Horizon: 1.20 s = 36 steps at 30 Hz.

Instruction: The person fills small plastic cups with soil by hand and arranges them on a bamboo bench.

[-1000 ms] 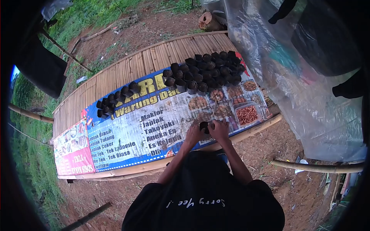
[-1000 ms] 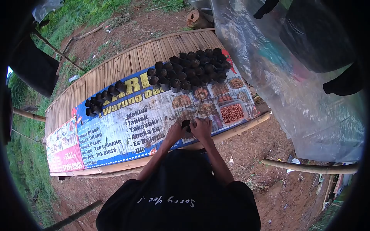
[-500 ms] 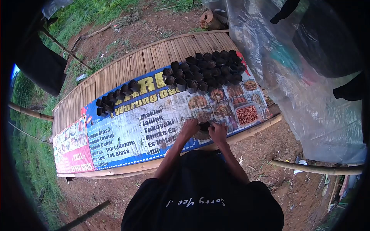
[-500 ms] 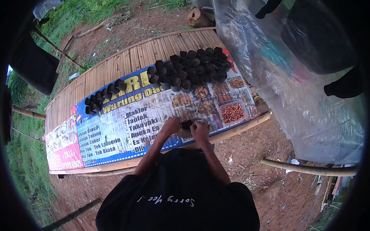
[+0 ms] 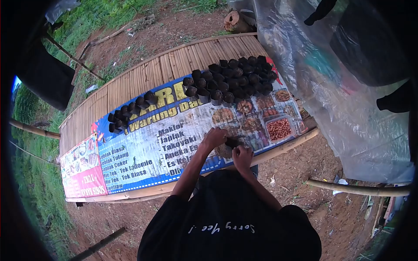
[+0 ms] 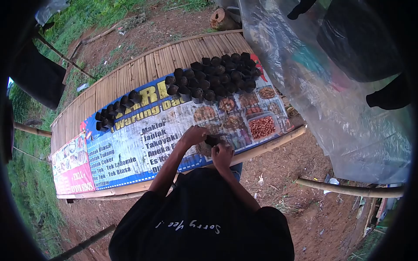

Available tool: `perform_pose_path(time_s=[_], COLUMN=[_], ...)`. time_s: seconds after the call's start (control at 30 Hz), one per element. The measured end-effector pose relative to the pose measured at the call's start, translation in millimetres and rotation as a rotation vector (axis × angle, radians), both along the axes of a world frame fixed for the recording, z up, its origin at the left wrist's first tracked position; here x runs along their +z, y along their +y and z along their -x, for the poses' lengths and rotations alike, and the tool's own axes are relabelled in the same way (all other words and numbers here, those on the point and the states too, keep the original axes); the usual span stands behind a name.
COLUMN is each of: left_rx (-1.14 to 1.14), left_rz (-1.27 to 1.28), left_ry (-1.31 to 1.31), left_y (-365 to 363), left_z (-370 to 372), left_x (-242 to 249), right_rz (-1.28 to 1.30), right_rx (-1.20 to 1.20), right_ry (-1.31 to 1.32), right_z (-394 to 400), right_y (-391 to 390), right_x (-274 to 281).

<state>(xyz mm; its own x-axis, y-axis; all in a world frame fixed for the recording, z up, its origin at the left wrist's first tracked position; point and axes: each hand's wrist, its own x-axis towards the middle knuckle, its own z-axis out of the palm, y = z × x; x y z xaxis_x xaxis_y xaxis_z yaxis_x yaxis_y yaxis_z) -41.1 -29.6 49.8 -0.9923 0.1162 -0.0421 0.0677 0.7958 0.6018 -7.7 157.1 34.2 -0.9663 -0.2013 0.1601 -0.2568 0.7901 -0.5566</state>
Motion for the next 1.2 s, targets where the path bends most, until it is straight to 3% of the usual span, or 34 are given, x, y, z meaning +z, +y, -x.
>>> perform_pose_path(time_s=[0.13, 0.23, 0.3, 0.43, 0.53, 0.63, 0.8, 0.97, 1.2], left_rx=[0.129, 0.261, 0.526, 0.480, 0.455, 0.423, 0.345, 0.254, 0.186], left_rz=[-0.065, 0.079, -0.110, -0.188, -0.178, -0.174, -0.212, -0.096, -0.080], left_ry=[-0.012, 0.009, -0.114, -0.158, -0.179, -0.120, -0.104, -0.088, -0.038], left_y=[16.3, 32.0, 40.5, 44.6, 45.7, 44.9, 27.0, 18.0, 18.2], left_z=[-20.7, -37.2, -43.1, -49.9, -48.5, -46.0, -43.3, -32.4, -26.9], left_x=[11.0, 11.8, 2.8, -11.5, -11.8, -2.9, 21.4, 1.8, 12.1], right_rz=[0.008, 0.001, -0.068, -0.195, -0.098, -0.152, -0.052, -0.026, 0.029], right_rx=[-0.067, 0.002, 0.089, 0.280, 0.389, 0.450, 0.383, 0.241, 0.167], right_ry=[-0.173, -0.117, -0.049, 0.040, 0.148, 0.075, 0.085, 0.033, 0.009], right_z=[7.0, 23.5, 36.4, 58.5, 70.3, 74.2, 57.6, 48.1, 41.7], right_y=[11.1, 16.4, 13.4, 9.4, 8.4, 8.7, 9.2, 8.6, 10.8], right_x=[4.8, 10.6, 13.1, 20.4, 9.0, 11.6, 23.9, -0.7, -0.6])
